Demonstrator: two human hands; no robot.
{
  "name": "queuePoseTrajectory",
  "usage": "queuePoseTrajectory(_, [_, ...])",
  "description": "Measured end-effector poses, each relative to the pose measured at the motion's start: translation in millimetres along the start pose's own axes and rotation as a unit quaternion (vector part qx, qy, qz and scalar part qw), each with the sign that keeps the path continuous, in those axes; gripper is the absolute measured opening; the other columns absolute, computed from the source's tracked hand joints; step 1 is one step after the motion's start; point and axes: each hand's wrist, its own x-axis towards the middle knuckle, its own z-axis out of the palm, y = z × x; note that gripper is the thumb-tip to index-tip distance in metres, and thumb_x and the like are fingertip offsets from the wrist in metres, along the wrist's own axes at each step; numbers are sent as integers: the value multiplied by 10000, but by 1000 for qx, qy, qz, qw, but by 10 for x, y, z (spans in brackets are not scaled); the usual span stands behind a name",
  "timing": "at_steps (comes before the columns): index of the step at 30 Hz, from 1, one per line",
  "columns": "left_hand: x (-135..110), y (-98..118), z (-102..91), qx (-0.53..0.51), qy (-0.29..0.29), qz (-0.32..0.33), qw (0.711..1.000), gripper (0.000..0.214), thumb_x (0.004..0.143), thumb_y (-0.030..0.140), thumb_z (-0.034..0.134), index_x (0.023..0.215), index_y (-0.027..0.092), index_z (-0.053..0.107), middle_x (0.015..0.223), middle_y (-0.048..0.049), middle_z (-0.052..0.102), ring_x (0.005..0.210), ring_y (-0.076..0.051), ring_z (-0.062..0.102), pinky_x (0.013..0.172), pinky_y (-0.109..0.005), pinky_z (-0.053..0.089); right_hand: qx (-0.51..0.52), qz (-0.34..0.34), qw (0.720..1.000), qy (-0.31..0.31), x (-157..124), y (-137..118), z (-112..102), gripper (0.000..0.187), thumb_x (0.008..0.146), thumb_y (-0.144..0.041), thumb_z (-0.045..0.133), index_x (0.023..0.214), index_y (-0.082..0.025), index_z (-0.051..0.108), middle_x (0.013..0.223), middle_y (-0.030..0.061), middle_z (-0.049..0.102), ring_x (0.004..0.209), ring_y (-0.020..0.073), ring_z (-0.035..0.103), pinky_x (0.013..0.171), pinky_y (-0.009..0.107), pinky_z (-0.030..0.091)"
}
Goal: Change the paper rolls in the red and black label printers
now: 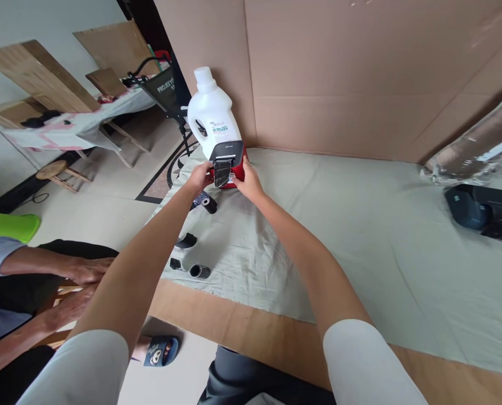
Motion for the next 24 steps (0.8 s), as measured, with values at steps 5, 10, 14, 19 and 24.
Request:
queuePoseTrajectory(5, [-14,22,40,48,-4,10,999,129,820,319,677,833,196,645,754,-19,655,807,-177,611,751,-257,512,12,35,999,-9,-66,-51,2,1084,733,-525,850,1663,-297,342,1644,54,507,1541,369,432,1298,620,322])
queuePoseTrajectory(10, [-197,198,-97,175,42,179,967,459,936,277,637,1365,121,594,1382,-39,706,1319,-195,584,1202,-350,417,-21,35,999,-5,-523,-100,-613,991,695,-480,876,1589,-297,488,1646,77,496,1537,400,436,1280,636,346])
queuePoseTrajectory(14, [-1145,189,-132,238,5,295,925,643,986,388,607,1581,192,462,1659,4,494,1536,-243,457,1311,-438,349,-122,43,988,89,-1437,-138,-2083,750,705,-416,875,1416,-340,649,1520,92,614,1451,386,528,1275,642,334])
queuePoseTrajectory(19, [-3005,-543,109,411,-171,267,855,730,947,382,570,1620,541,338,1588,124,534,1496,-297,521,1272,-552,444,-363,149,859,329,-2791,-396,-4099,620,760,-324,826,1347,-194,675,1414,255,632,1325,387,608,1122,587,458])
queuePoseTrajectory(24, [-3855,-1158,424,561,-220,319,732,767,976,286,535,1683,365,250,1642,-32,454,1542,-345,441,1257,-647,403,-508,251,707,423,-3078,-351,-5187,956,630,-316,987,1454,-69,570,1365,318,647,1238,358,655,984,510,520])
